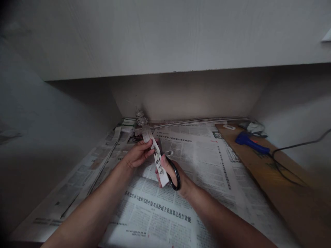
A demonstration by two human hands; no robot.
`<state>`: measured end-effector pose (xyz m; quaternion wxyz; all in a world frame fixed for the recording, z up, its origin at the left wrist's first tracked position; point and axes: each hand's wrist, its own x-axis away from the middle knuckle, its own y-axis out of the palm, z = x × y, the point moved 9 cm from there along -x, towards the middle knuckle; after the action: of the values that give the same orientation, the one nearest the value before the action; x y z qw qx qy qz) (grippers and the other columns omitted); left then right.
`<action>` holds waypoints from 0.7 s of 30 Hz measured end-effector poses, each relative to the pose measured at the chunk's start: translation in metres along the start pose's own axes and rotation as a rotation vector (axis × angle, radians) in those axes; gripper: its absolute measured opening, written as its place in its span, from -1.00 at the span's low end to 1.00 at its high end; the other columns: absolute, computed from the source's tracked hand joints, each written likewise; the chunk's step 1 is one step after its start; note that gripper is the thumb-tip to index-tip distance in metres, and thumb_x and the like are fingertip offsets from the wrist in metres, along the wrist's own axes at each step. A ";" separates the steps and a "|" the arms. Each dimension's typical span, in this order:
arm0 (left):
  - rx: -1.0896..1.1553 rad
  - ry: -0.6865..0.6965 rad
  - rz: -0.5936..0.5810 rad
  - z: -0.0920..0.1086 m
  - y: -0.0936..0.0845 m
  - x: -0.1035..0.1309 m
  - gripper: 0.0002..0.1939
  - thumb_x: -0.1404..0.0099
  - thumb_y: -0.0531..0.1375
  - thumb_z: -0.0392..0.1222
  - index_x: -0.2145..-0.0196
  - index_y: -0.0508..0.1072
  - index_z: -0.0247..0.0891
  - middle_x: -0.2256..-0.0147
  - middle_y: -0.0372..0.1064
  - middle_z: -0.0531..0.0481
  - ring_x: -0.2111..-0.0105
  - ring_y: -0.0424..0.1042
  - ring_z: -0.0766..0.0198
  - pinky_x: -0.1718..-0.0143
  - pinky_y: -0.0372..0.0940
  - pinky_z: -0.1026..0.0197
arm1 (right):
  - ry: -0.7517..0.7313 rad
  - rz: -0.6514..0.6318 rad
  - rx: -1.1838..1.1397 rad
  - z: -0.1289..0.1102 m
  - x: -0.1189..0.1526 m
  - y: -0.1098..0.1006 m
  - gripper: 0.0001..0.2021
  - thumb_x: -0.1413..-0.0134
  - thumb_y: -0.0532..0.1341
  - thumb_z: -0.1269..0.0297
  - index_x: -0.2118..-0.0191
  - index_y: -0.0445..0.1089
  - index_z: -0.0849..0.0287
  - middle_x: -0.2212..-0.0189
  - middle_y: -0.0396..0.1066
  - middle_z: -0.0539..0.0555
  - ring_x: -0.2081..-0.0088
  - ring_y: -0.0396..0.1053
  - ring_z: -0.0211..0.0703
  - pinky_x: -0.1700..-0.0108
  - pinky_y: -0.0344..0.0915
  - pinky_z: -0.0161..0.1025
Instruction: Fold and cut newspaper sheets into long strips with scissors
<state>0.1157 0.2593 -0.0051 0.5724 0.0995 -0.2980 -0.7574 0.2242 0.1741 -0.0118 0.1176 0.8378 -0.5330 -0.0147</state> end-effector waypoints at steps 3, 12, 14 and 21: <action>0.003 0.011 0.016 0.002 -0.001 -0.001 -0.94 -0.20 0.38 -0.40 0.32 0.60 -0.41 0.38 0.61 -0.04 0.48 0.59 0.37 0.45 0.48 0.46 | -0.063 -0.018 0.057 -0.002 0.000 0.000 -0.29 -0.22 -0.07 -0.45 0.44 0.36 0.15 0.62 0.31 0.00 0.59 0.26 -0.24 0.49 0.16 -0.25; 0.016 0.032 0.020 0.004 -0.006 -0.002 -0.96 -0.20 0.37 -0.43 0.36 0.59 -0.40 0.41 0.60 -0.03 0.49 0.57 0.38 0.46 0.47 0.45 | -0.083 0.038 0.209 -0.009 0.004 0.001 -0.26 -0.20 -0.08 -0.46 0.65 0.22 0.10 0.83 0.11 -0.06 0.75 0.08 -0.31 0.62 -0.01 -0.27; 0.023 0.034 0.018 0.006 -0.006 -0.001 -0.97 -0.22 0.36 -0.41 0.34 0.59 -0.39 0.41 0.59 -0.01 0.49 0.57 0.39 0.46 0.48 0.45 | -0.057 0.080 0.215 -0.010 0.004 0.000 -0.27 -0.15 -0.04 -0.49 0.67 0.19 0.10 0.85 0.08 -0.09 0.78 0.06 -0.33 0.65 -0.02 -0.28; 0.048 0.030 -0.009 0.015 -0.012 -0.005 -0.69 -0.41 0.21 -0.07 0.05 0.54 -0.35 0.34 0.60 -0.14 0.53 0.58 0.23 0.63 0.46 0.33 | 0.009 0.057 0.225 -0.007 0.005 0.003 -0.29 -0.07 0.07 -0.50 0.62 0.21 0.12 0.78 0.15 -0.11 0.79 0.08 -0.37 0.70 -0.04 -0.33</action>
<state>0.1006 0.2711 -0.0010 0.5709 0.1259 -0.3072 -0.7510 0.2251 0.1699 -0.0042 0.0254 0.8303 -0.5543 0.0522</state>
